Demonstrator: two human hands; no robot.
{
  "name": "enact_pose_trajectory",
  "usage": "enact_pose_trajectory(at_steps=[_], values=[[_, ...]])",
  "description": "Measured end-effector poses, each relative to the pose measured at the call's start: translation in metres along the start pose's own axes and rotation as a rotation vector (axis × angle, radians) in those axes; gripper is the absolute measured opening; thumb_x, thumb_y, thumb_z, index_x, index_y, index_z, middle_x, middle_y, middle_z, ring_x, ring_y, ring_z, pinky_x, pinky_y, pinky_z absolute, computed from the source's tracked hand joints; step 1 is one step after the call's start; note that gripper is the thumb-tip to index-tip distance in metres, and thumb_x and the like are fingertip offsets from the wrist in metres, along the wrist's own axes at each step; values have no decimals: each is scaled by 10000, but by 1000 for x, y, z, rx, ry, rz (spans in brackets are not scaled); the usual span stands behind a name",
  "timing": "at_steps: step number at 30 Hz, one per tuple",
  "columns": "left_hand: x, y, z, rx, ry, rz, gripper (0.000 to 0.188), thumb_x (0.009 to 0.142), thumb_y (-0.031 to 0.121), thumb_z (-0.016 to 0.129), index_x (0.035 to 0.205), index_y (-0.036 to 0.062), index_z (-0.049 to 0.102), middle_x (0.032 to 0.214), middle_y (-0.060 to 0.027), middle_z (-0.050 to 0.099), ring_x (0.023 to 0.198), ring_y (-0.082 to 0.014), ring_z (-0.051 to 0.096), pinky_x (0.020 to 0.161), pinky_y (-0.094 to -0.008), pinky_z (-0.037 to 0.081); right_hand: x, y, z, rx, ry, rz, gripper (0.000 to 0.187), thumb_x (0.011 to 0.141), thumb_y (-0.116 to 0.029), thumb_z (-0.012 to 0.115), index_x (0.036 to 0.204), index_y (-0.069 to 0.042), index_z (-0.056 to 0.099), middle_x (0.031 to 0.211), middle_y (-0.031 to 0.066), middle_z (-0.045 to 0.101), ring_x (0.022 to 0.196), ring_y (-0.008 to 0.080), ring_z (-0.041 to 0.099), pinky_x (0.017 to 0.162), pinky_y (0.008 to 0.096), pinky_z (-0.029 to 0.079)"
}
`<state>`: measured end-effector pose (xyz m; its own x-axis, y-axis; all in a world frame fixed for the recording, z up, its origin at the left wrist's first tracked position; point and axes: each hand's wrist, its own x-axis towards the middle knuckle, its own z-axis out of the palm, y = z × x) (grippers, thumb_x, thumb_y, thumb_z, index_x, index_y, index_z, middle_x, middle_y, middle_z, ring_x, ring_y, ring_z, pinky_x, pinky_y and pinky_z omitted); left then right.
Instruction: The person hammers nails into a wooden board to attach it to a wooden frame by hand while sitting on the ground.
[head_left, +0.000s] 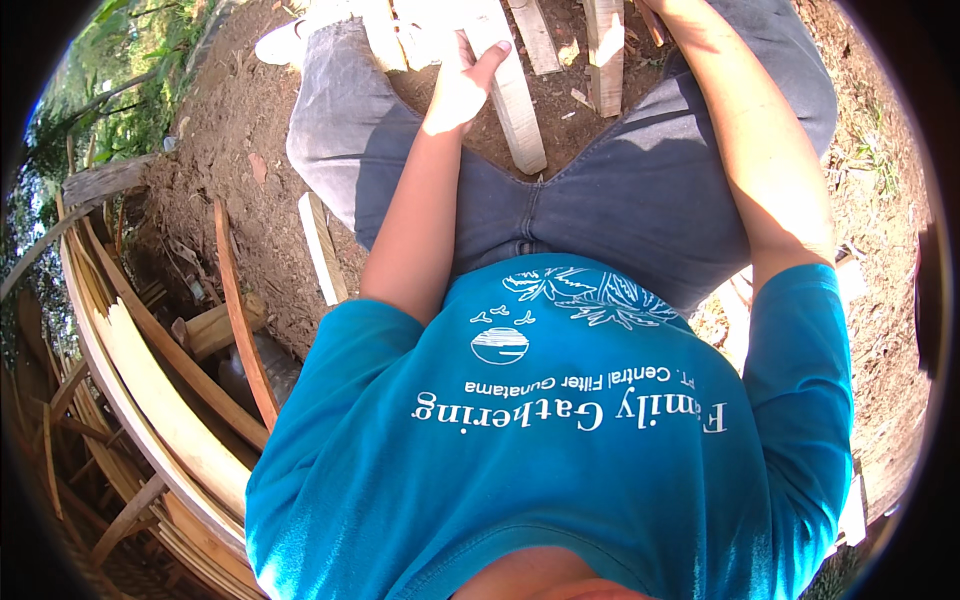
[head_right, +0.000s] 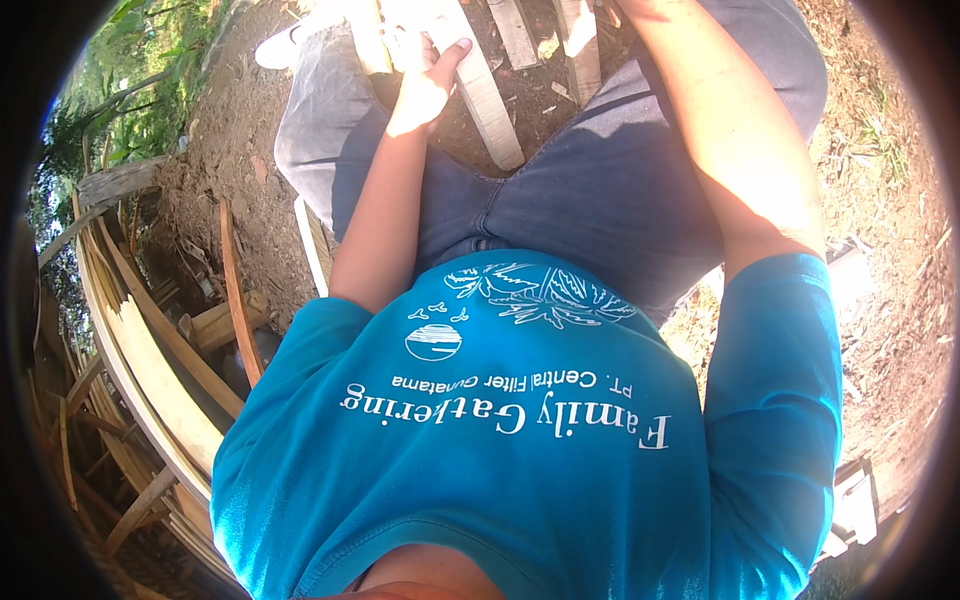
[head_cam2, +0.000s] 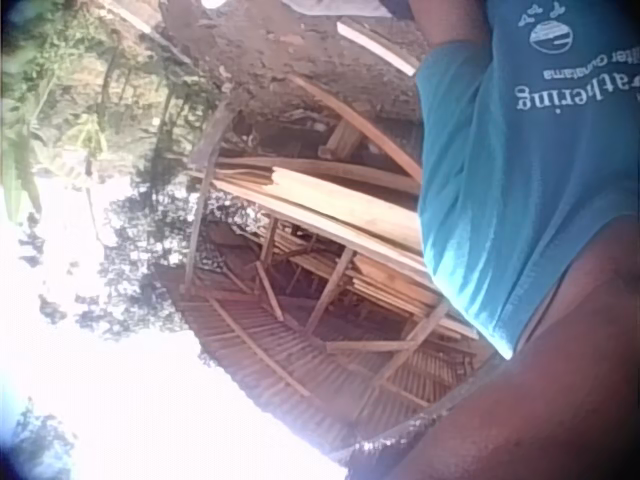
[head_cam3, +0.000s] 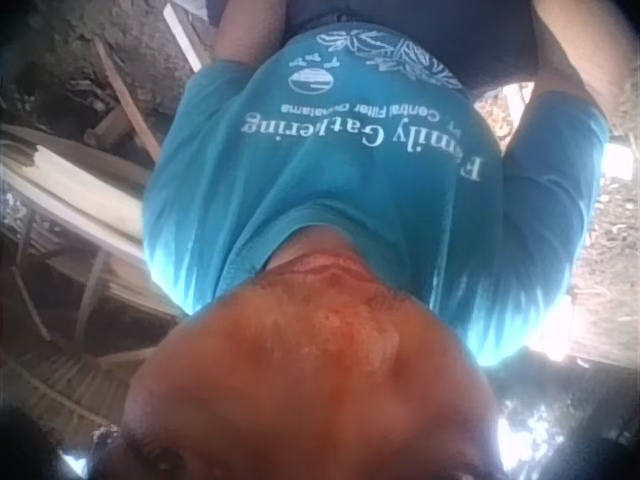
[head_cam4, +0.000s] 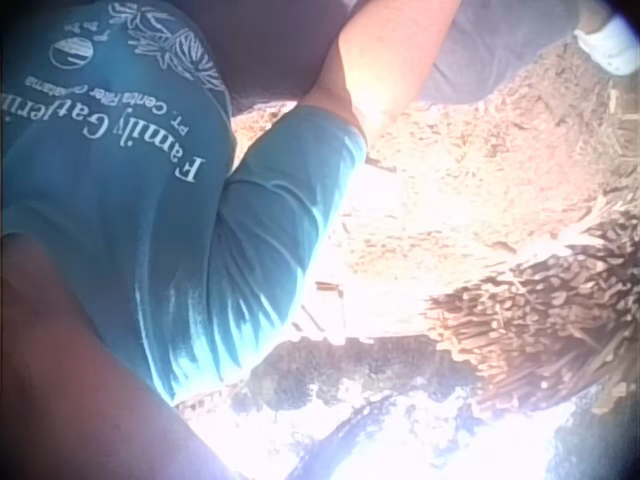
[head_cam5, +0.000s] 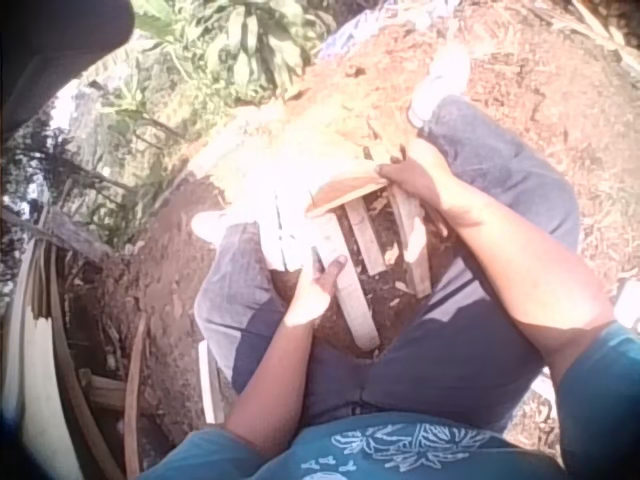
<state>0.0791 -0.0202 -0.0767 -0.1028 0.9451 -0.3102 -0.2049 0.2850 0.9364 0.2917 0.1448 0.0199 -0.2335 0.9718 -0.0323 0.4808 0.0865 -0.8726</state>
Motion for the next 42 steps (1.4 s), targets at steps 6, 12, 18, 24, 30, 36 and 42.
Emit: enact_pose_trajectory(at_steps=[6, 12, 18, 24, 30, 36, 42], values=[[6, 8, -11, -173, -100, -157, 495, 939, 107, 516, 1410, 13, 397, 1119, -209, 648, 869, -324, 728, 763, -476, 631, 1, 5, -3, -33, -2, -8, 340, 840, -192, 757, 1106, 14, 709, 929, 191, 741, 875, 277, 719, 803, 391, 547], [23, -3, -22, -222, -236, -122, 581, 866, 123, 437, 1433, 37, 344, 1078, -240, 629, 816, -329, 708, 738, -467, 631, 3, 4, -3, -66, -41, 4, 345, 834, -207, 762, 1099, 10, 712, 929, 189, 742, 873, 279, 719, 795, 399, 546], [13, 6, -4, -196, -92, -144, 540, 881, 147, 425, 1395, 9, 332, 1064, -212, 609, 786, -298, 679, 669, -488, 622, 4, 9, -3, -57, -33, -28, 364, 834, -213, 762, 1121, 6, 707, 941, 187, 744, 893, 281, 721, 814, 402, 542], [4, 20, 11, -137, 8, -131, 426, 928, 149, 437, 1319, 13, 336, 1067, -192, 604, 781, -277, 673, 630, -458, 615, 6, 13, -2, -86, -28, -103, 382, 832, -218, 758, 1135, 8, 701, 956, 199, 742, 914, 288, 722, 836, 401, 542], [-5, 31, 25, 8, 97, -128, 353, 963, 148, 434, 1278, 3, 364, 1113, -189, 592, 828, -282, 679, 728, -453, 602, 5, 10, -4, -57, -60, -59, 403, 829, -210, 755, 1158, 14, 688, 973, 213, 739, 932, 302, 720, 851, 405, 541], [-4, 29, 27, 29, 107, -68, 289, 976, 102, 480, 1202, -28, 356, 1032, -198, 626, 786, -241, 697, 639, -393, 608, 7, 15, -4, -89, -32, -76, 410, 826, -209, 757, 1162, 14, 685, 966, 211, 735, 930, 303, 716, 849, 404, 540], [4, 9, 18, 120, 94, -33, 297, 967, 122, 456, 1218, -7, 361, 1130, -213, 562, 838, -295, 677, 642, -470, 648, 5, 8, -5, -62, -72, -71, 421, 817, -210, 768, 1164, 14, 686, 962, 215, 735, 913, 299, 721, 829, 401, 544]])
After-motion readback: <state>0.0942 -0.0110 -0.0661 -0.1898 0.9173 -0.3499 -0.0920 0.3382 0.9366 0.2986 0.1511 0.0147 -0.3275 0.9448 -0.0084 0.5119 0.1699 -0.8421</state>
